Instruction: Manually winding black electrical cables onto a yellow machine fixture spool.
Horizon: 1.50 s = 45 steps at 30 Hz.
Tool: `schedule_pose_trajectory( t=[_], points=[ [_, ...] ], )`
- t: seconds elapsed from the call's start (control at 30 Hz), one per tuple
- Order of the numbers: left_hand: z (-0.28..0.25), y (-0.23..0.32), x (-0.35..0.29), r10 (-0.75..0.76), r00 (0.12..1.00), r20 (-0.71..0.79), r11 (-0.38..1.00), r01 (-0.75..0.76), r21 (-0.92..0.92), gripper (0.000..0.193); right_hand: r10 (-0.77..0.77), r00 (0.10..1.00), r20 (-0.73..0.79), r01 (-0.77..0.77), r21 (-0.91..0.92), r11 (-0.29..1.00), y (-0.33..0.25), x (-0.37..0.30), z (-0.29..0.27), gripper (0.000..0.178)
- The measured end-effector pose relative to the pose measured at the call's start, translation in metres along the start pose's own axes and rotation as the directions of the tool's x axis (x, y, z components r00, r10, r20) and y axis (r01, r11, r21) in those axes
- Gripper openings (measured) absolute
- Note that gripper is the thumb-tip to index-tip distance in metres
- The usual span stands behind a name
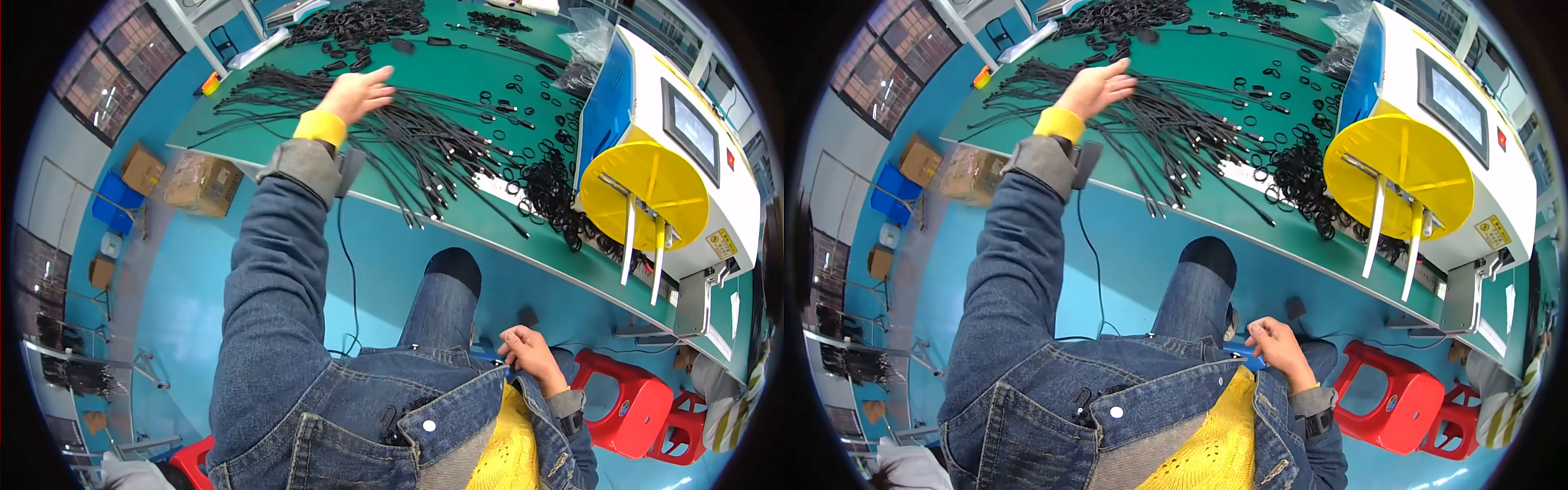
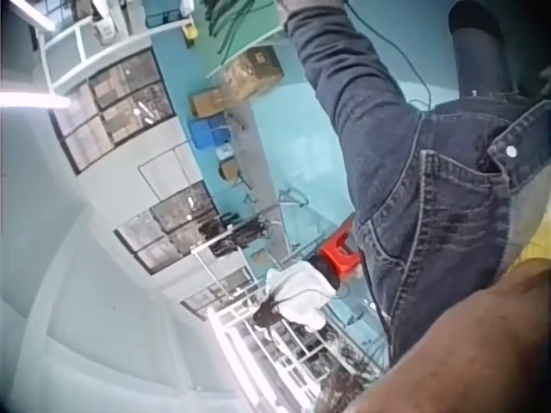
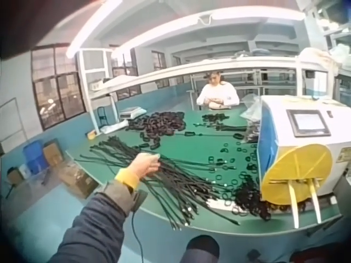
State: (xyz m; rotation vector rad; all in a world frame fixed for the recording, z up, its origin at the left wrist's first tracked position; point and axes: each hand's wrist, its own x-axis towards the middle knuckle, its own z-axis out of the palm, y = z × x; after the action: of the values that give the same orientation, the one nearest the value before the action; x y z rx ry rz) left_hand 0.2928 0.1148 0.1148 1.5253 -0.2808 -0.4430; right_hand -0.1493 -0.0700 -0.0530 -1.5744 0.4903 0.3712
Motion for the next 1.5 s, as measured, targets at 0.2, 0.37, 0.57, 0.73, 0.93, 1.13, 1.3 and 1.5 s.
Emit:
schedule_pose_trajectory(
  t=[0.2,0.37,0.57,0.73,0.93,1.13,1.3,1.5],
  points=[
    [-0.043,-0.083,0.019,0.249,0.923,0.295,0.277,-0.360,0.891,0.028,0.033,0.995,-0.095,-0.030,0.032,0.999,0.000,0.004,-0.004,0.021],
    [-0.019,-0.101,-0.020,0.326,0.849,0.415,-0.021,-0.433,0.901,0.024,0.019,0.995,-0.093,-0.019,0.002,1.000,0.002,0.004,-0.006,0.018],
    [-0.016,-0.077,-0.036,0.579,0.637,0.508,0.019,-0.634,0.773,0.018,0.011,0.995,-0.103,-0.008,0.029,1.000,0.009,-0.003,-0.003,0.017],
    [0.051,-0.040,-0.094,0.670,0.431,0.605,0.154,-0.877,0.454,0.017,-0.201,0.924,-0.325,0.259,0.144,0.955,-0.014,-0.013,-0.013,0.026],
    [0.132,-0.046,-0.151,0.521,0.221,0.824,0.064,-0.973,0.221,0.018,-0.489,0.714,-0.500,0.618,0.124,0.776,-0.073,-0.055,-0.024,0.035],
    [0.178,-0.043,-0.182,0.531,0.166,0.831,0.141,-0.984,0.107,0.010,-0.917,0.296,-0.267,0.198,-0.922,0.333,-0.075,-0.100,-0.045,0.035],
    [0.211,-0.012,-0.216,0.310,0.598,0.739,0.807,-0.576,0.128,0.005,-0.959,0.134,-0.249,0.059,-0.964,0.259,-0.081,-0.120,-0.061,0.036],
    [0.259,-0.003,-0.200,0.365,0.711,0.601,0.844,-0.525,0.109,0.018,-0.952,-0.107,-0.286,-0.059,-0.954,0.293,-0.105,-0.091,-0.096,0.024]
  ],
)
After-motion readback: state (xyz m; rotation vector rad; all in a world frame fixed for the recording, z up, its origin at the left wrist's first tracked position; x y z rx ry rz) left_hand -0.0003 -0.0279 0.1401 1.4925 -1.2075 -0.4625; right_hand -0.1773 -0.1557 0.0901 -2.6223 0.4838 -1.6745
